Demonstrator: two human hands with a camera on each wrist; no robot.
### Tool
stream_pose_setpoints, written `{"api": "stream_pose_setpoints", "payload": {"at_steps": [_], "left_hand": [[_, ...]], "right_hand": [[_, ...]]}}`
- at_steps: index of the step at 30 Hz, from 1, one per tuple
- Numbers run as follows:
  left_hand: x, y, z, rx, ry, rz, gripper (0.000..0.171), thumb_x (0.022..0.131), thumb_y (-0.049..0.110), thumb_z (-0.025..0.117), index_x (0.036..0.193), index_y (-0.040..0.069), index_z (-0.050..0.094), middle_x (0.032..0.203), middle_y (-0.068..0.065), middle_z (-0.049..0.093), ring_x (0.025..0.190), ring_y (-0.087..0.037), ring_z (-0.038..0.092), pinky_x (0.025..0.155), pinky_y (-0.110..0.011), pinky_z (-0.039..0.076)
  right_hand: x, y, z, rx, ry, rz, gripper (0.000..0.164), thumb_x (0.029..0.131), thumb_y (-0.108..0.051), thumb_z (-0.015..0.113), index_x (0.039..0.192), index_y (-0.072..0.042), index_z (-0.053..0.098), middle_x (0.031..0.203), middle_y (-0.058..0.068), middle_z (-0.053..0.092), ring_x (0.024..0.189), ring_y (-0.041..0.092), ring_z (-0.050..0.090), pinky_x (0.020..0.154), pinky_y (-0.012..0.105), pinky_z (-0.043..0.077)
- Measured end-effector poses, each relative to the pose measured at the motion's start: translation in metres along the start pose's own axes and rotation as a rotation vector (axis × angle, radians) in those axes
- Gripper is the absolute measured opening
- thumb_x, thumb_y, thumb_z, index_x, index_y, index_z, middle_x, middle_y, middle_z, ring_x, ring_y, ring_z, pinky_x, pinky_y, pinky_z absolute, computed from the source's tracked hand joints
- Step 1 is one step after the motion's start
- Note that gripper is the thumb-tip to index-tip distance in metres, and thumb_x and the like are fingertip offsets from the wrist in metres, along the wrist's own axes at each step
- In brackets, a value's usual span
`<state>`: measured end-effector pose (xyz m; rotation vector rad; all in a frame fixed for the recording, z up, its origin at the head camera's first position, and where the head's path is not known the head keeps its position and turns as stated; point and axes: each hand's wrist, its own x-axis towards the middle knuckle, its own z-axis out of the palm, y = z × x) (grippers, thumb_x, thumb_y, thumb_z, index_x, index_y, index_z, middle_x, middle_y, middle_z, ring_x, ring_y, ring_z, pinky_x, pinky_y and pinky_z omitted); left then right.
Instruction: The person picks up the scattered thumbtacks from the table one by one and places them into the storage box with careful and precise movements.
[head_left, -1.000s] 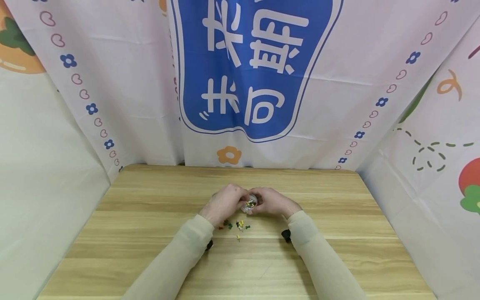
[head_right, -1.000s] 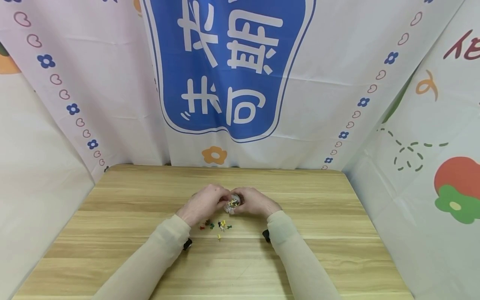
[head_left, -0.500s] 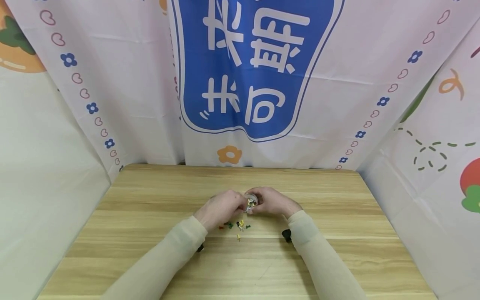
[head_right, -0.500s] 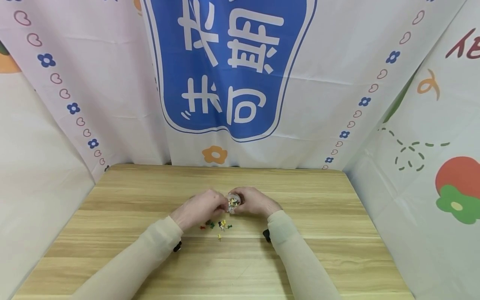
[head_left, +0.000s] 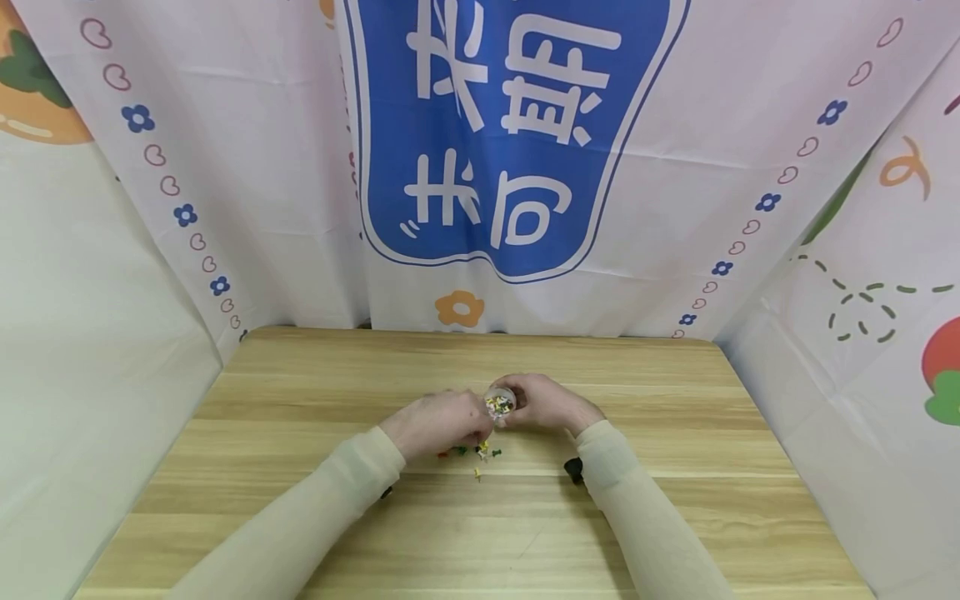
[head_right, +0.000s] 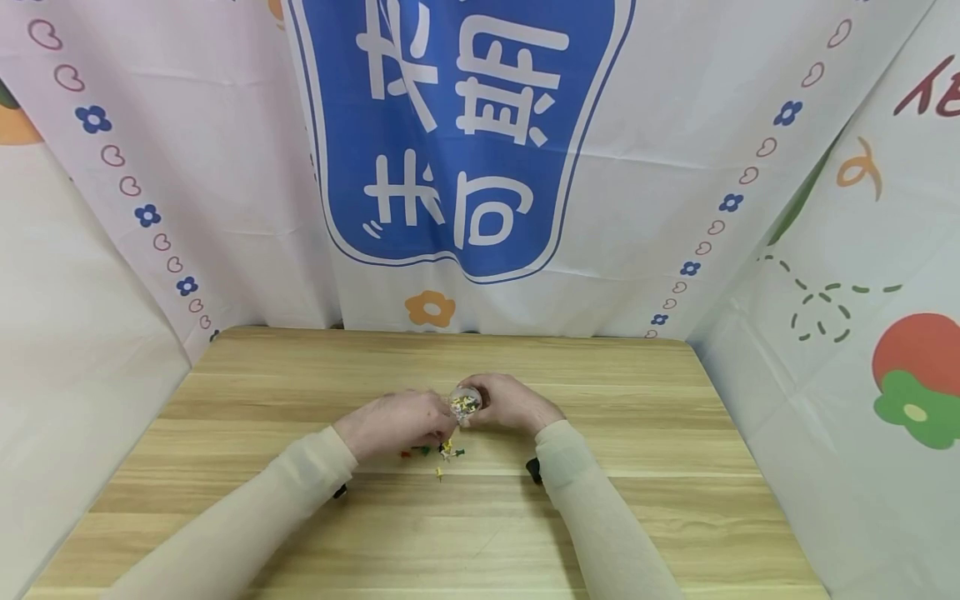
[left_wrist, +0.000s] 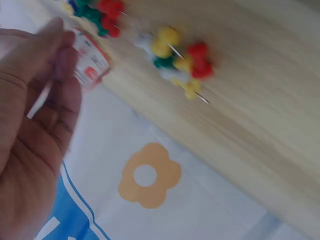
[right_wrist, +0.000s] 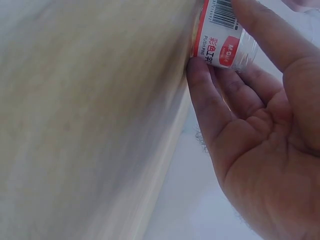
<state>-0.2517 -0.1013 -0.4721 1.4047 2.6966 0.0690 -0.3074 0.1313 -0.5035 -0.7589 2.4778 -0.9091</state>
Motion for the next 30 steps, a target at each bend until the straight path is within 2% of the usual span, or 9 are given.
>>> {"api": "stream_pose_setpoints", "payload": {"at_steps": [4, 7, 14, 22, 30], "left_hand": [[0.001, -0.004, 0.003, 0.083, 0.008, 0.110, 0.012, 0.093, 0.019, 0.081, 0.086, 0.026, 0.075, 0.095, 0.017, 0.071, 0.082, -0.002, 0.057, 0.066, -0.015, 0.048], [0.002, -0.005, 0.006, 0.113, 0.015, 0.140, 0.011, 0.093, 0.020, 0.081, 0.087, 0.028, 0.076, 0.098, 0.017, 0.073, 0.088, -0.003, 0.059, 0.071, -0.016, 0.050], [0.004, -0.005, 0.011, 0.131, 0.011, 0.127, 0.008, 0.092, 0.026, 0.083, 0.088, 0.029, 0.076, 0.094, 0.016, 0.073, 0.083, -0.002, 0.059, 0.069, -0.017, 0.051], [0.005, -0.005, 0.011, 0.089, -0.006, 0.100, 0.010, 0.092, 0.025, 0.083, 0.085, 0.027, 0.076, 0.089, 0.016, 0.072, 0.078, -0.002, 0.057, 0.068, -0.018, 0.050], [0.006, -0.003, 0.009, 0.085, -0.001, 0.103, 0.009, 0.094, 0.027, 0.081, 0.087, 0.027, 0.076, 0.088, 0.017, 0.072, 0.079, 0.000, 0.061, 0.073, -0.019, 0.055]], "right_hand": [[0.000, 0.000, -0.001, -0.003, 0.001, 0.001, 0.062, 0.088, -0.020, 0.087, 0.145, -0.019, 0.062, 0.129, 0.000, 0.073, 0.106, 0.013, 0.068, 0.095, 0.032, 0.059], [0.000, 0.000, -0.001, -0.013, 0.001, -0.002, 0.062, 0.088, -0.021, 0.087, 0.145, -0.019, 0.062, 0.128, 0.001, 0.073, 0.105, 0.013, 0.067, 0.094, 0.033, 0.058], [-0.001, -0.002, -0.002, 0.003, -0.002, -0.007, 0.061, 0.088, -0.022, 0.087, 0.144, -0.018, 0.063, 0.129, 0.002, 0.073, 0.109, 0.016, 0.068, 0.096, 0.035, 0.058], [-0.001, -0.001, -0.001, -0.013, 0.007, 0.002, 0.060, 0.088, -0.024, 0.087, 0.144, -0.019, 0.063, 0.128, 0.002, 0.073, 0.107, 0.015, 0.068, 0.094, 0.034, 0.058], [-0.001, 0.000, 0.000, -0.011, 0.008, -0.008, 0.060, 0.088, -0.024, 0.087, 0.143, -0.020, 0.064, 0.128, 0.001, 0.073, 0.109, 0.016, 0.068, 0.096, 0.035, 0.058]]}}
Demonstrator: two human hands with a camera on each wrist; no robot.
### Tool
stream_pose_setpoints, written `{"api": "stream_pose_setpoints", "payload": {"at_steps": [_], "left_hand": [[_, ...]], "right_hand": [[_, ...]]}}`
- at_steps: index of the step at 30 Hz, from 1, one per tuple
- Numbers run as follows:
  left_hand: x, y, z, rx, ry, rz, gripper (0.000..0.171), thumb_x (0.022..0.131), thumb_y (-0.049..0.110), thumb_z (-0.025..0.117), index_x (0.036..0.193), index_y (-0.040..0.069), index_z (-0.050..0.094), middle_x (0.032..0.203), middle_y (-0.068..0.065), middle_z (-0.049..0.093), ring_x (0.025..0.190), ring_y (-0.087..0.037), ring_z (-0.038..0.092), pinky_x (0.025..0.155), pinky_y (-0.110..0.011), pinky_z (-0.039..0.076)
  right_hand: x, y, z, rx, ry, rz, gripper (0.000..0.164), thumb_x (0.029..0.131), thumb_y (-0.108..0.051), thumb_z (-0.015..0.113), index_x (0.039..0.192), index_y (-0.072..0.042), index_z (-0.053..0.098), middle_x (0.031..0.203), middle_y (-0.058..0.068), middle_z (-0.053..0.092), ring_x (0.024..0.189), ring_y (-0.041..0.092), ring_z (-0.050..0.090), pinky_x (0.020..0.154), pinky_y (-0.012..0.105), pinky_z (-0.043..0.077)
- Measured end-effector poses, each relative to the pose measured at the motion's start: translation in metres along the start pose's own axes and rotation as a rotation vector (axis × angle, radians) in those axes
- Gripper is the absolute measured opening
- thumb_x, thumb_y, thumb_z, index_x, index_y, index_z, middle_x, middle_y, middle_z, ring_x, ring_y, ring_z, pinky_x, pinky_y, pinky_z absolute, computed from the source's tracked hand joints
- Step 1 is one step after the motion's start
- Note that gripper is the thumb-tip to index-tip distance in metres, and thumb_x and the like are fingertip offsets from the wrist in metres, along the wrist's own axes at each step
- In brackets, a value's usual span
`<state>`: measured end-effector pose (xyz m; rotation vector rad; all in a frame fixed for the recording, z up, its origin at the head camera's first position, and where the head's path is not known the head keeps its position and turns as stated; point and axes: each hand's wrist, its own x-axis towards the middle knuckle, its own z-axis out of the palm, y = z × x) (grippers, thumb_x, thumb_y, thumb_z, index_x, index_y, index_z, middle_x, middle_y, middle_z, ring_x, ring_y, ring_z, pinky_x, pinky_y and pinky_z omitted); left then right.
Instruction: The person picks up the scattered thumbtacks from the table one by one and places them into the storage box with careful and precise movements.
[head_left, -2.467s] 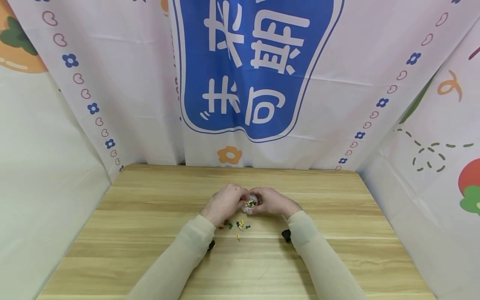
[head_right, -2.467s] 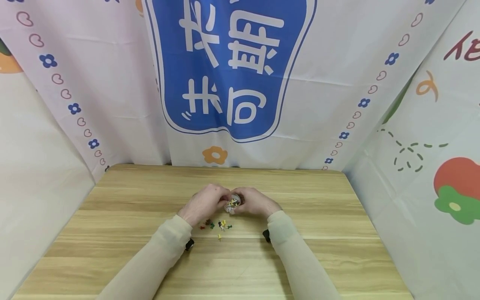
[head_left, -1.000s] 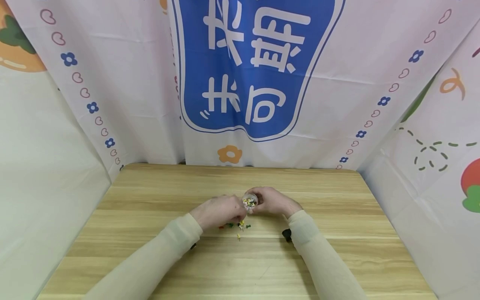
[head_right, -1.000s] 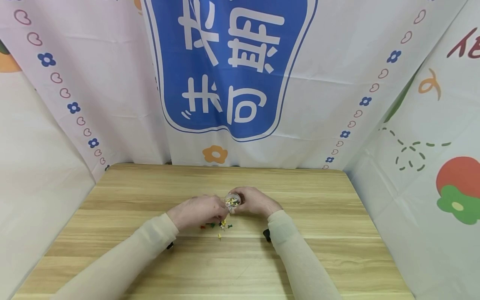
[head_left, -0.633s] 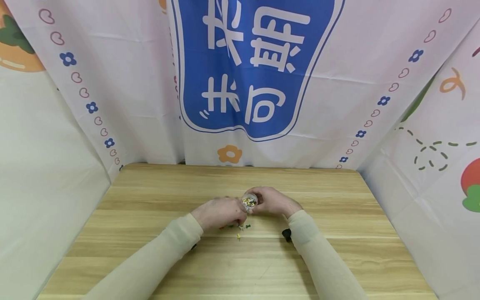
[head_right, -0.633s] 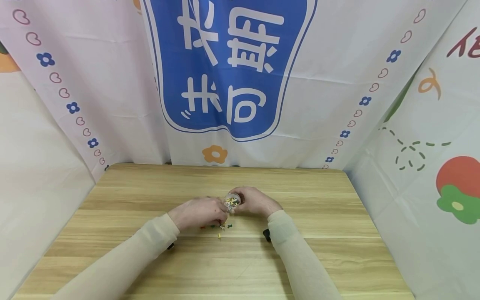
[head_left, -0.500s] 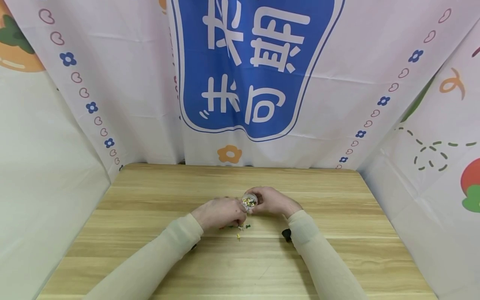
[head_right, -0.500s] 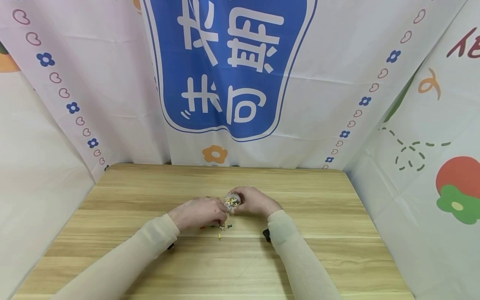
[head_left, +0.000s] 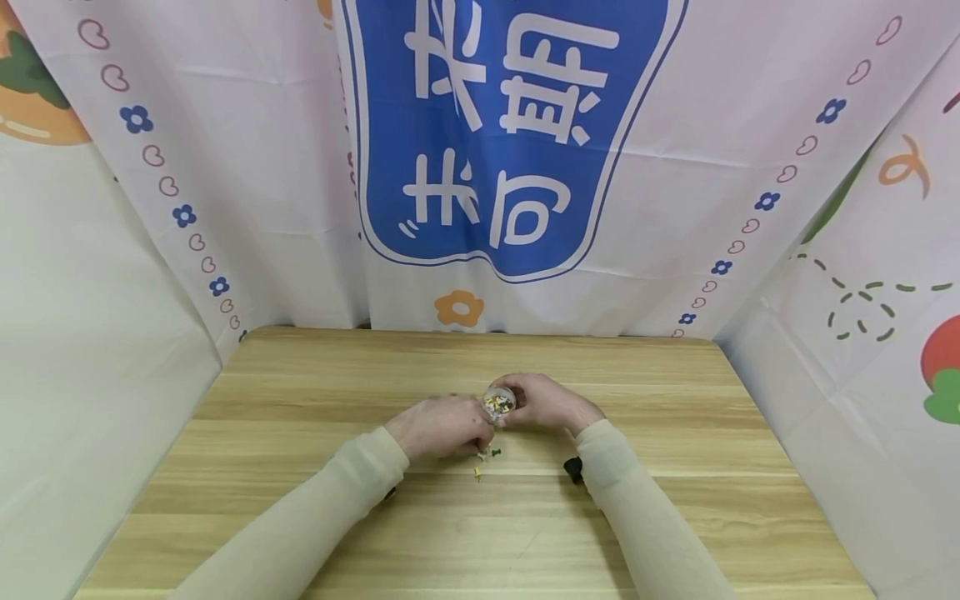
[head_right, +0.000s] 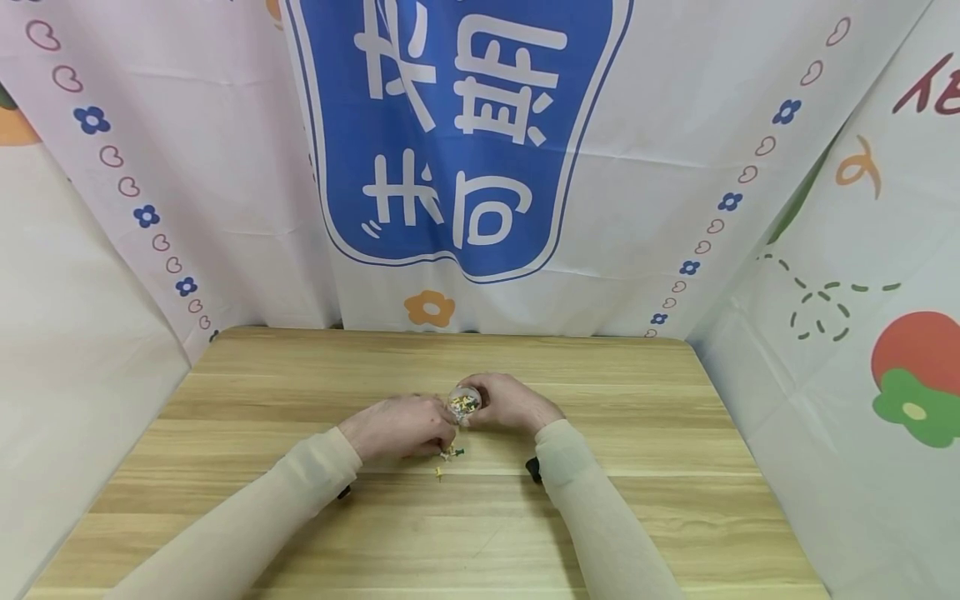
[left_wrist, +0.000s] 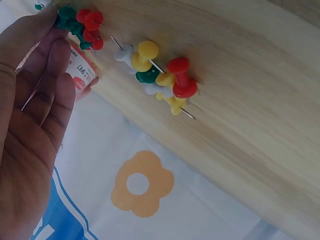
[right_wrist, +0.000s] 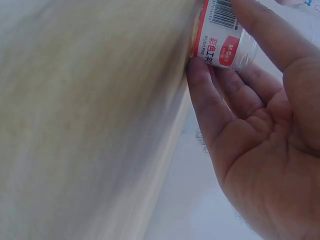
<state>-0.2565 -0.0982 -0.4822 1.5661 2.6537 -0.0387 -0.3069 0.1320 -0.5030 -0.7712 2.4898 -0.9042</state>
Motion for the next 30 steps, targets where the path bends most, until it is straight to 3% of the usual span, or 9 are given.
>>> {"api": "stream_pose_setpoints", "payload": {"at_steps": [12, 19, 26, 30], "left_hand": [[-0.002, -0.005, -0.009, -0.078, 0.006, -0.038, 0.012, 0.096, 0.027, 0.079, 0.086, 0.027, 0.073, 0.090, 0.016, 0.071, 0.075, 0.001, 0.057, 0.069, -0.016, 0.052], [-0.002, -0.011, -0.013, -0.128, 0.038, -0.059, 0.015, 0.095, 0.015, 0.077, 0.083, 0.025, 0.073, 0.083, 0.016, 0.065, 0.072, -0.002, 0.054, 0.067, -0.017, 0.050], [0.000, -0.019, -0.017, -0.147, 0.072, -0.119, 0.010, 0.095, 0.015, 0.076, 0.100, 0.024, 0.080, 0.099, 0.014, 0.073, 0.089, -0.004, 0.063, 0.082, -0.023, 0.058], [0.001, -0.022, -0.019, -0.201, 0.100, -0.159, 0.008, 0.096, 0.018, 0.076, 0.102, 0.024, 0.079, 0.100, 0.014, 0.072, 0.096, -0.007, 0.067, 0.088, -0.026, 0.060]], "right_hand": [[0.000, -0.001, -0.001, -0.009, 0.001, -0.001, 0.058, 0.088, -0.023, 0.087, 0.142, -0.022, 0.064, 0.127, 0.001, 0.073, 0.108, 0.015, 0.068, 0.097, 0.035, 0.058], [0.000, -0.002, -0.001, -0.002, 0.002, 0.011, 0.058, 0.088, -0.025, 0.087, 0.141, -0.023, 0.064, 0.128, 0.000, 0.073, 0.112, 0.016, 0.068, 0.101, 0.038, 0.057], [-0.001, -0.002, -0.001, 0.006, -0.001, -0.002, 0.059, 0.088, -0.028, 0.087, 0.142, -0.020, 0.064, 0.129, 0.002, 0.073, 0.111, 0.017, 0.068, 0.100, 0.039, 0.058], [-0.001, -0.002, -0.001, 0.010, 0.001, 0.000, 0.058, 0.088, -0.027, 0.087, 0.141, -0.021, 0.064, 0.130, 0.001, 0.073, 0.113, 0.017, 0.068, 0.102, 0.040, 0.058]]}}
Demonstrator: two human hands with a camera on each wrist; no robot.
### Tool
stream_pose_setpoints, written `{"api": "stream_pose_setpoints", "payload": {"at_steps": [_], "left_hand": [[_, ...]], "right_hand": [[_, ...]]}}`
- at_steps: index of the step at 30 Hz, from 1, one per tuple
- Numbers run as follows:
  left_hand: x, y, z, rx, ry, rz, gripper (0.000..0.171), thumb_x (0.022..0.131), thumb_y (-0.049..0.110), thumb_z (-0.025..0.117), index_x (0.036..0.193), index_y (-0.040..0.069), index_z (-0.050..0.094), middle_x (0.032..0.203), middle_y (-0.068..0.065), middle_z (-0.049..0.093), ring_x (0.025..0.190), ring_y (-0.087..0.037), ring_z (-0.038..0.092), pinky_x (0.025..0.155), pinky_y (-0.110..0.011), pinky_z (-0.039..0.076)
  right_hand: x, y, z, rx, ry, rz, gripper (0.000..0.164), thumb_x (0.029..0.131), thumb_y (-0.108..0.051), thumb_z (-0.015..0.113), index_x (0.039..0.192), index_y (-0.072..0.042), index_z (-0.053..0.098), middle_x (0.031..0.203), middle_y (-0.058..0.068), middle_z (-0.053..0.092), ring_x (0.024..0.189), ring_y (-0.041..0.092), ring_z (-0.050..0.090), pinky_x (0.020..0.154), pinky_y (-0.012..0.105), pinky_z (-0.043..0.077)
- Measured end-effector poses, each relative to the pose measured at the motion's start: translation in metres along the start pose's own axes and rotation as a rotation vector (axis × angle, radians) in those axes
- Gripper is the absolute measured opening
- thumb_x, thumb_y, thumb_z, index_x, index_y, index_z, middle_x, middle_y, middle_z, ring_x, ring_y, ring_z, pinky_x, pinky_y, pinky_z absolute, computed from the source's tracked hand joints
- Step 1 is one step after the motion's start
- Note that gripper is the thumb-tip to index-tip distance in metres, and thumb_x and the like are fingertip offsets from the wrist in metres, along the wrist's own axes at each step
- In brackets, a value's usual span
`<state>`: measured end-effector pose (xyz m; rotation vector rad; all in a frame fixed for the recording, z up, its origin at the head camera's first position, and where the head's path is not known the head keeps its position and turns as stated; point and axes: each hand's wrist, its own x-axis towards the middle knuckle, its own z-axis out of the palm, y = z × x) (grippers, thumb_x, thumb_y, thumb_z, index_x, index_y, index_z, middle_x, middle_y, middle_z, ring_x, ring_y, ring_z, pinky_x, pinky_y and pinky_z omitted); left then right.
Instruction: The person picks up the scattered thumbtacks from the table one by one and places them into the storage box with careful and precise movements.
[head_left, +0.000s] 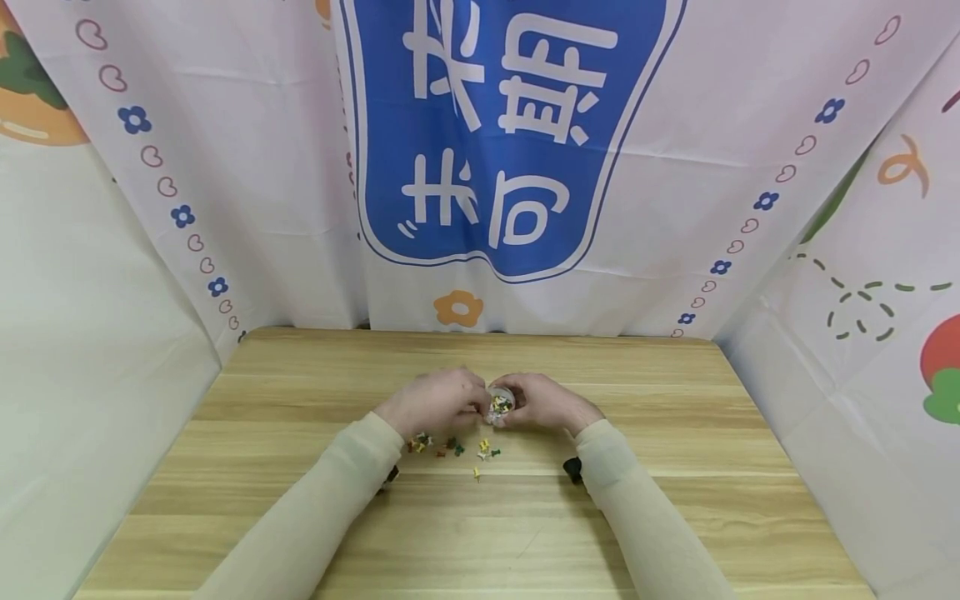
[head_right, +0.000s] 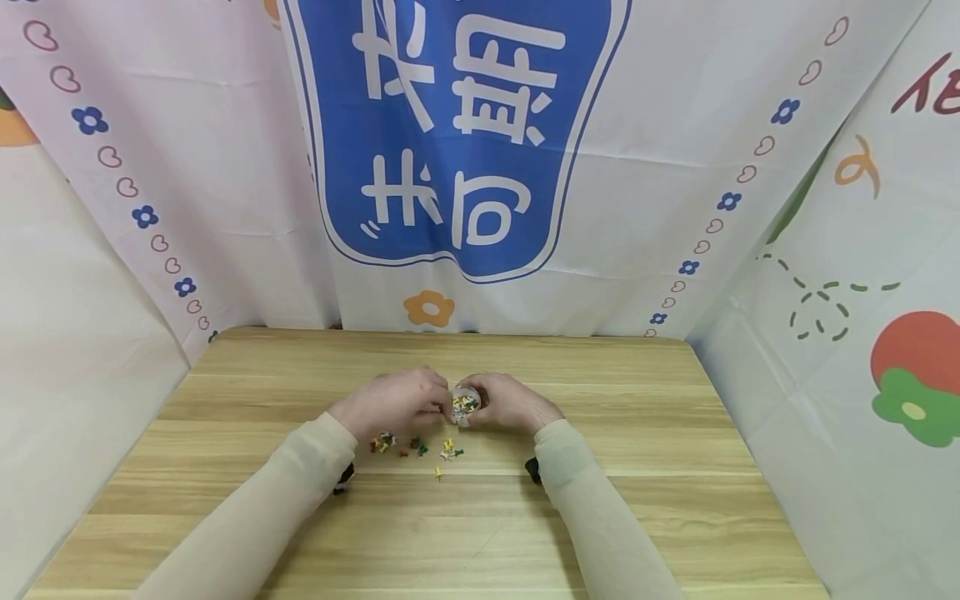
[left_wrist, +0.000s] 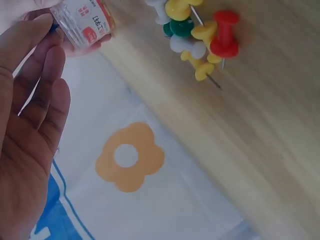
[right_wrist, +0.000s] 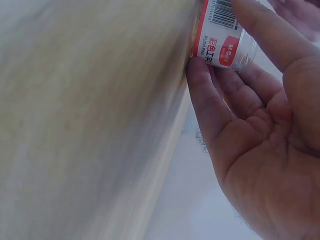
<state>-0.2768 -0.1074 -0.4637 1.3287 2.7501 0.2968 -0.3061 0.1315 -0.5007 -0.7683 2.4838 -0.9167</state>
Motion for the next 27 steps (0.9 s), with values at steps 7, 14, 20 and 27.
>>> {"api": "stream_pose_setpoints", "payload": {"at_steps": [7, 14, 20, 27], "left_hand": [[0.005, -0.005, 0.005, -0.051, 0.066, -0.053, 0.004, 0.098, 0.023, 0.075, 0.100, 0.026, 0.077, 0.097, 0.015, 0.069, 0.095, -0.008, 0.067, 0.087, -0.025, 0.058], [0.011, -0.004, 0.012, -0.030, 0.101, -0.116, 0.008, 0.099, 0.025, 0.074, 0.106, 0.024, 0.078, 0.105, 0.012, 0.074, 0.096, -0.006, 0.067, 0.086, -0.026, 0.059], [0.015, -0.004, 0.017, -0.026, 0.099, -0.133, 0.009, 0.099, 0.025, 0.075, 0.107, 0.024, 0.079, 0.107, 0.011, 0.076, 0.099, -0.008, 0.069, 0.088, -0.027, 0.060], [0.016, -0.002, 0.016, -0.024, 0.094, -0.134, 0.008, 0.099, 0.026, 0.075, 0.106, 0.025, 0.078, 0.105, 0.012, 0.075, 0.097, -0.006, 0.068, 0.087, -0.026, 0.059]], "right_hand": [[0.000, 0.000, 0.001, -0.010, 0.001, -0.002, 0.058, 0.088, -0.026, 0.087, 0.142, -0.023, 0.064, 0.132, 0.001, 0.073, 0.114, 0.016, 0.068, 0.104, 0.040, 0.057], [0.001, 0.001, 0.000, -0.033, -0.002, -0.008, 0.059, 0.088, -0.028, 0.087, 0.143, -0.023, 0.064, 0.131, -0.002, 0.073, 0.109, 0.014, 0.066, 0.100, 0.039, 0.055], [0.002, 0.002, 0.000, -0.042, -0.001, -0.012, 0.059, 0.088, -0.028, 0.087, 0.142, -0.024, 0.064, 0.131, -0.004, 0.072, 0.109, 0.013, 0.065, 0.101, 0.038, 0.055], [0.001, 0.002, 0.000, -0.044, 0.004, -0.011, 0.059, 0.088, -0.029, 0.087, 0.142, -0.024, 0.064, 0.132, -0.004, 0.072, 0.111, 0.013, 0.066, 0.103, 0.039, 0.055]]}}
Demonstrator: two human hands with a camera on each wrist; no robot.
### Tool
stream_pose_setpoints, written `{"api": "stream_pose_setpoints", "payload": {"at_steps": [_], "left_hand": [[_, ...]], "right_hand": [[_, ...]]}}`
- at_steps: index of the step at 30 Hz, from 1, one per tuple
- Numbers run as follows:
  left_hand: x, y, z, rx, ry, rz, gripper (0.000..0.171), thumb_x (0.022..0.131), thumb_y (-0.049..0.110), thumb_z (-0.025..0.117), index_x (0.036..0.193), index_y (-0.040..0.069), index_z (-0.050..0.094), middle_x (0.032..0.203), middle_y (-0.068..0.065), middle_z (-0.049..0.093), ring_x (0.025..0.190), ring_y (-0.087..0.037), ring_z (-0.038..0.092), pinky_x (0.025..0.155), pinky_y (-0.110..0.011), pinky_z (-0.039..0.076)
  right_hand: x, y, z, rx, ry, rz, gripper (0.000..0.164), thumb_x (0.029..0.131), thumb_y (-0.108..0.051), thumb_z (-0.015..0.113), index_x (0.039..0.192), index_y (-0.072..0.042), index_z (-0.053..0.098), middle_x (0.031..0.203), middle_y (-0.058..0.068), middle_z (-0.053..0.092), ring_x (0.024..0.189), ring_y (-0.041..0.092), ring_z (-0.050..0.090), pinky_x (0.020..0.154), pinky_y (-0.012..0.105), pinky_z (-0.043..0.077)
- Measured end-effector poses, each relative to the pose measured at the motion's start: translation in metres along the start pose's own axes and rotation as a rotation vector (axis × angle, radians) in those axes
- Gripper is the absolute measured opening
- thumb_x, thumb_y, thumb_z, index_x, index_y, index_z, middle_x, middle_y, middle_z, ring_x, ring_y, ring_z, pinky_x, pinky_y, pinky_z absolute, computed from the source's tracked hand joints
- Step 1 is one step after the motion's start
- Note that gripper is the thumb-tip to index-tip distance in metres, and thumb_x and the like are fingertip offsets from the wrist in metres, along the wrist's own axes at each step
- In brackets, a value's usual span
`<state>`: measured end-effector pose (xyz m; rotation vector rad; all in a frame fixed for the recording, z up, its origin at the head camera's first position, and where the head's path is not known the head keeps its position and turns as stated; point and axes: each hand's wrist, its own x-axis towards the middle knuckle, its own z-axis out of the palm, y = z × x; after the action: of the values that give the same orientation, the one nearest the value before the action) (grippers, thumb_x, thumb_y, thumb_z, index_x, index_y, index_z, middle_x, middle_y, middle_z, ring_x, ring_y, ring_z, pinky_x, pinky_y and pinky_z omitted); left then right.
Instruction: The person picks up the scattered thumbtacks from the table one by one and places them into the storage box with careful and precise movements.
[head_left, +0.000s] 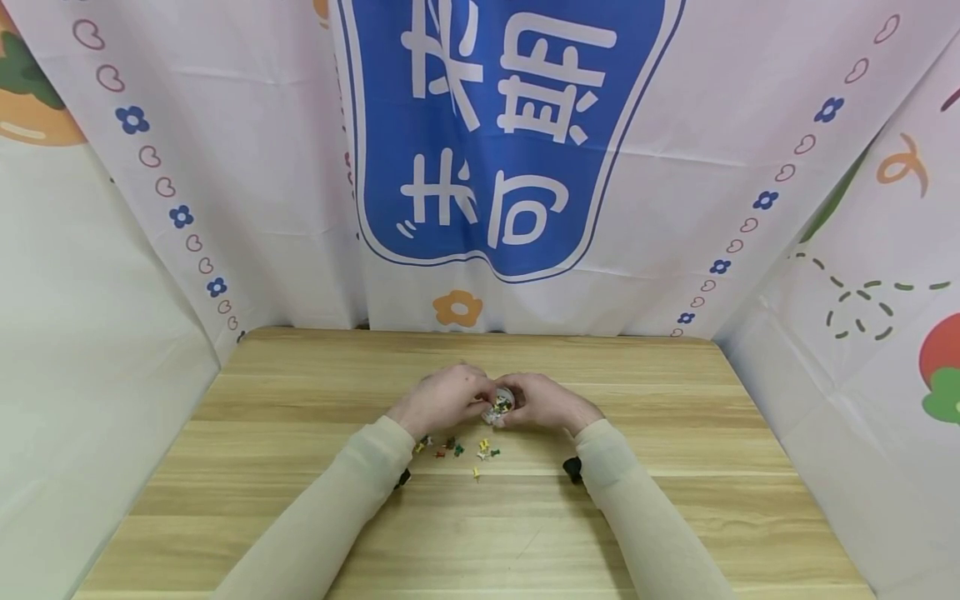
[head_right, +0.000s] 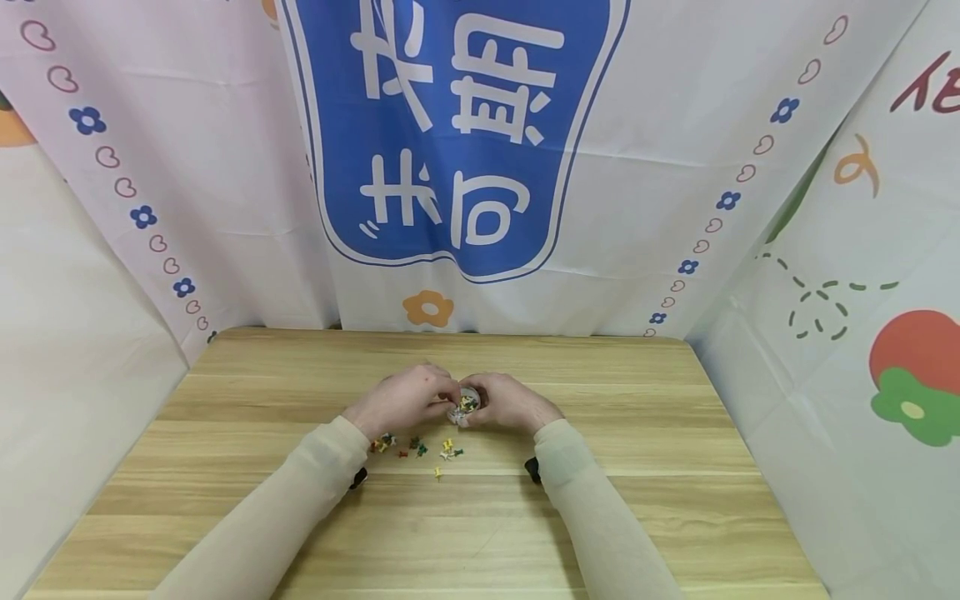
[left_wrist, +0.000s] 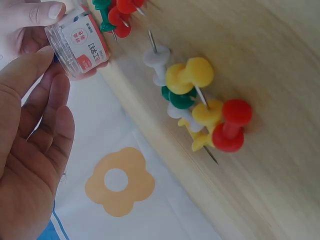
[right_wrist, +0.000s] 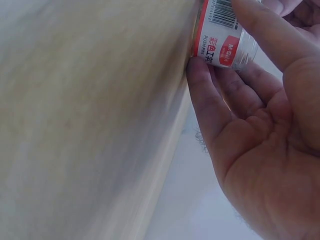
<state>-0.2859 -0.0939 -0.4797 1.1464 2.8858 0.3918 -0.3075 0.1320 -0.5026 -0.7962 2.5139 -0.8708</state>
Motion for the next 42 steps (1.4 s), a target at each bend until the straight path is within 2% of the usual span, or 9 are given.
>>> {"api": "stream_pose_setpoints", "payload": {"at_steps": [6, 14, 20, 26, 34, 37, 42], "left_hand": [[-0.002, -0.001, -0.001, 0.005, 0.000, 0.026, 0.007, 0.099, 0.026, 0.075, 0.106, 0.025, 0.078, 0.104, 0.012, 0.076, 0.096, -0.006, 0.069, 0.087, -0.025, 0.060], [-0.012, 0.003, -0.011, -0.003, -0.014, 0.058, 0.007, 0.098, 0.022, 0.077, 0.104, 0.023, 0.079, 0.103, 0.010, 0.077, 0.096, -0.011, 0.073, 0.088, -0.027, 0.061], [-0.018, 0.005, -0.013, 0.031, -0.049, 0.097, 0.009, 0.097, 0.019, 0.077, 0.106, 0.022, 0.080, 0.104, 0.010, 0.078, 0.092, -0.006, 0.070, 0.091, -0.028, 0.061], [-0.022, 0.009, -0.008, 0.073, -0.097, 0.146, 0.009, 0.098, 0.021, 0.076, 0.106, 0.022, 0.080, 0.103, 0.009, 0.077, 0.089, -0.003, 0.064, 0.084, -0.025, 0.059], [-0.024, 0.014, -0.002, 0.086, -0.124, 0.220, 0.007, 0.100, 0.021, 0.074, 0.094, 0.023, 0.076, 0.091, 0.012, 0.072, 0.074, -0.001, 0.057, 0.066, -0.016, 0.050], [-0.025, 0.016, -0.001, 0.100, -0.129, 0.245, 0.008, 0.098, 0.021, 0.076, 0.090, 0.024, 0.076, 0.089, 0.015, 0.071, 0.077, -0.001, 0.057, 0.068, -0.017, 0.050], [-0.026, 0.018, 0.003, 0.126, -0.136, 0.261, 0.008, 0.097, 0.023, 0.077, 0.091, 0.026, 0.076, 0.095, 0.016, 0.072, 0.086, -0.002, 0.062, 0.080, -0.022, 0.056]], "right_hand": [[-0.002, -0.003, -0.001, 0.005, -0.001, 0.012, 0.059, 0.089, -0.027, 0.087, 0.143, -0.024, 0.064, 0.131, -0.001, 0.072, 0.111, 0.014, 0.067, 0.101, 0.038, 0.057], [0.000, 0.001, -0.001, 0.001, -0.010, 0.005, 0.059, 0.089, -0.030, 0.087, 0.143, -0.024, 0.063, 0.130, -0.001, 0.072, 0.109, 0.014, 0.067, 0.099, 0.037, 0.058], [0.000, 0.001, -0.002, 0.022, -0.012, 0.010, 0.060, 0.088, -0.028, 0.087, 0.143, -0.021, 0.063, 0.131, 0.001, 0.073, 0.111, 0.015, 0.068, 0.101, 0.038, 0.058], [-0.001, 0.001, -0.001, 0.035, -0.015, 0.006, 0.061, 0.088, -0.028, 0.087, 0.144, -0.019, 0.063, 0.131, 0.001, 0.073, 0.112, 0.017, 0.069, 0.102, 0.038, 0.058], [-0.001, 0.001, -0.001, 0.013, -0.011, 0.005, 0.060, 0.090, -0.021, 0.085, 0.145, -0.020, 0.062, 0.131, 0.000, 0.072, 0.109, 0.013, 0.067, 0.097, 0.033, 0.058], [0.000, 0.000, -0.002, 0.006, -0.007, -0.003, 0.060, 0.089, -0.021, 0.086, 0.144, -0.018, 0.062, 0.131, 0.000, 0.072, 0.109, 0.014, 0.068, 0.096, 0.032, 0.058], [0.000, 0.001, -0.001, 0.002, -0.003, -0.006, 0.061, 0.089, -0.021, 0.086, 0.144, -0.019, 0.062, 0.132, -0.001, 0.072, 0.112, 0.014, 0.068, 0.098, 0.033, 0.057]]}}
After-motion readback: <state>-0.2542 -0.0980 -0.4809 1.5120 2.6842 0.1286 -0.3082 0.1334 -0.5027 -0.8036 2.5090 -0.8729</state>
